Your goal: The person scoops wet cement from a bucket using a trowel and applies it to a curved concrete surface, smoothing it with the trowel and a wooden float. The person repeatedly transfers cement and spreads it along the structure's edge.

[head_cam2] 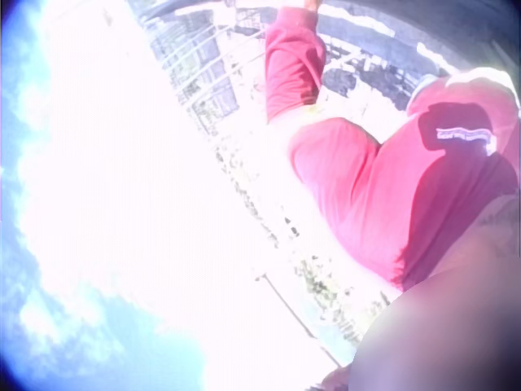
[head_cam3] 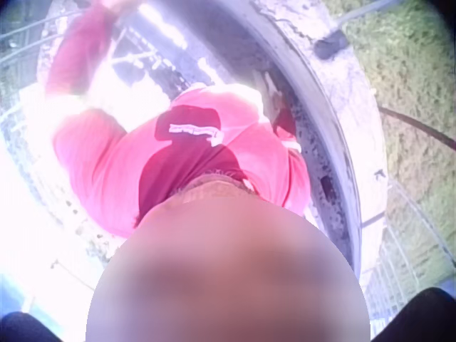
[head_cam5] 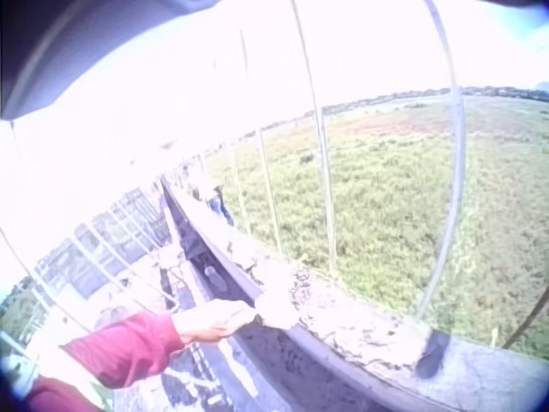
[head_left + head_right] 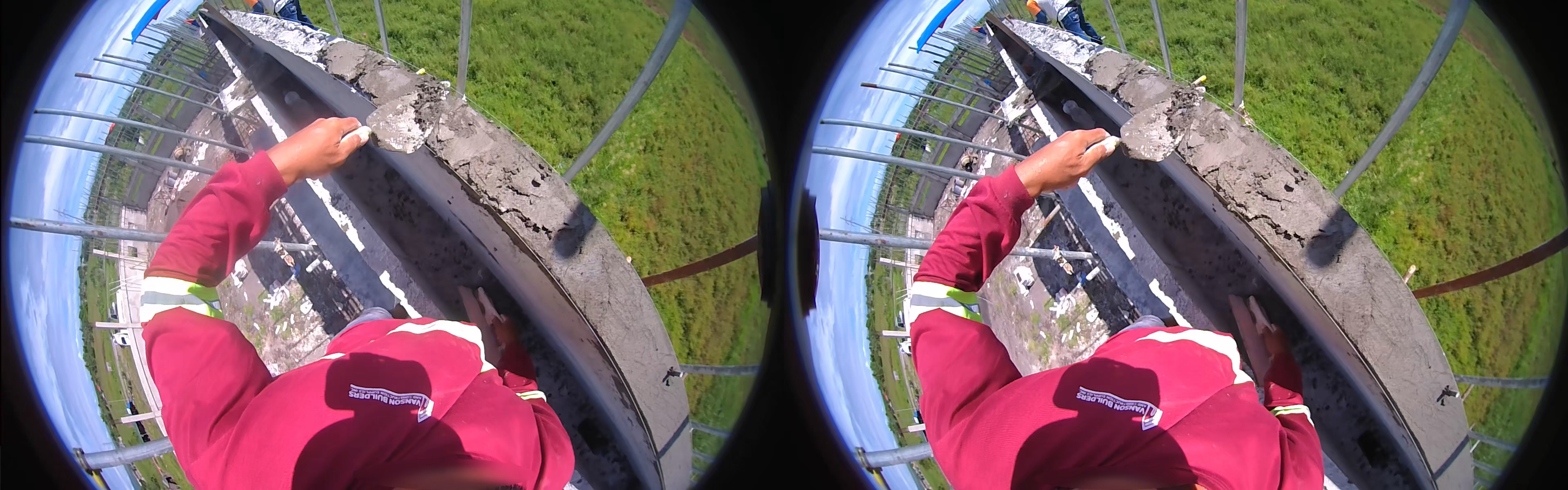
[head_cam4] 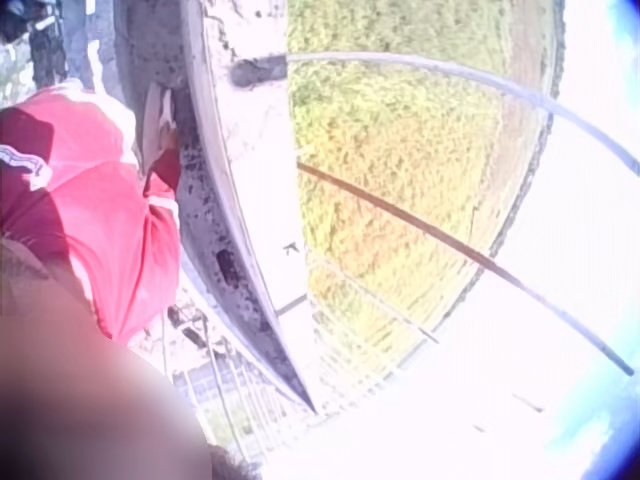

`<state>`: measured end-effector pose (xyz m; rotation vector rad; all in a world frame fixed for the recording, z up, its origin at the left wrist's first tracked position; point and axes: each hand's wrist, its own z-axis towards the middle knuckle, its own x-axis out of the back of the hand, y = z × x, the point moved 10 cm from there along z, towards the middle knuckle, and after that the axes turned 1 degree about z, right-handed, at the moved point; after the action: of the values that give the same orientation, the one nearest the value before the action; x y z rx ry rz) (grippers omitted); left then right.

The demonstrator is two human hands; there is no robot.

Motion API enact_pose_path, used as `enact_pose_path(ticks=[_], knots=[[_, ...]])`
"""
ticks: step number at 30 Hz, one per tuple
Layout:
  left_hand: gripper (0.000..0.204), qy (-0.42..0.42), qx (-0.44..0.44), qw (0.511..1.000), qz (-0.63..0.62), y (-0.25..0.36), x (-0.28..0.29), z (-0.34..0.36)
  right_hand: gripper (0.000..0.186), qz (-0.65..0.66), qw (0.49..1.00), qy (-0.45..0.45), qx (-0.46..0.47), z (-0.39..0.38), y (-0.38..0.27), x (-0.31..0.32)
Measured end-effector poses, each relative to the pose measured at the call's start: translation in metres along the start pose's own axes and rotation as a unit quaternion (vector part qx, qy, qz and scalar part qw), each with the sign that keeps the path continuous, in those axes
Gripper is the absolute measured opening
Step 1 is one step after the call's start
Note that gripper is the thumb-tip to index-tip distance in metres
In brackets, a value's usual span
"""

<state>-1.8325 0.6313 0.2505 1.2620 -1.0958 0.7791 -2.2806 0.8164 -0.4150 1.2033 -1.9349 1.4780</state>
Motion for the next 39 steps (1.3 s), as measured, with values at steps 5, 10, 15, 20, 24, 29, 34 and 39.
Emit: enact_pose_path(ticks=[5,10,15,20,24,29,34,39], knots=[[0.037,-0.026,0.057,0.998,-0.009,-0.008,0.000,-0.001,0.075,0.100,0.978,-0.132,-0.124,-0.002,-0.017,0.007],[0.038,-0.072,0.179,0.979,-0.063,-0.021,-0.003,0.025,0.072,0.144,0.966,-0.133,-0.166,-0.028,-0.016,0.020],[0.036,-0.042,-0.040,0.998,-0.013,0.057,-0.023,0.020,0.069,0.156,0.959,-0.136,-0.192,-0.049,0.003,0.013],[0.034,-0.092,0.030,0.991,-0.089,0.063,-0.032,0.018,0.070,0.181,0.953,-0.146,-0.192,-0.055,0.009,0.013],[0.033,-0.043,0.171,0.980,-0.092,0.006,0.008,0.027,0.073,0.152,0.961,-0.130,-0.191,-0.057,0.033,0.000],[0.038,-0.030,0.145,0.988,0.046,-0.030,0.018,0.049,0.070,0.015,0.984,-0.175,0.004,-0.050,0.034,-0.036],[0.038,-0.013,0.069,0.996,0.052,-0.008,0.001,0.025,0.069,0.075,0.980,-0.152,-0.102,-0.046,0.044,-0.030],[0.037,-0.050,0.098,0.994,-0.012,0.003,0.004,0.015,0.081,0.083,0.984,-0.114,-0.112,-0.033,0.023,-0.014]])
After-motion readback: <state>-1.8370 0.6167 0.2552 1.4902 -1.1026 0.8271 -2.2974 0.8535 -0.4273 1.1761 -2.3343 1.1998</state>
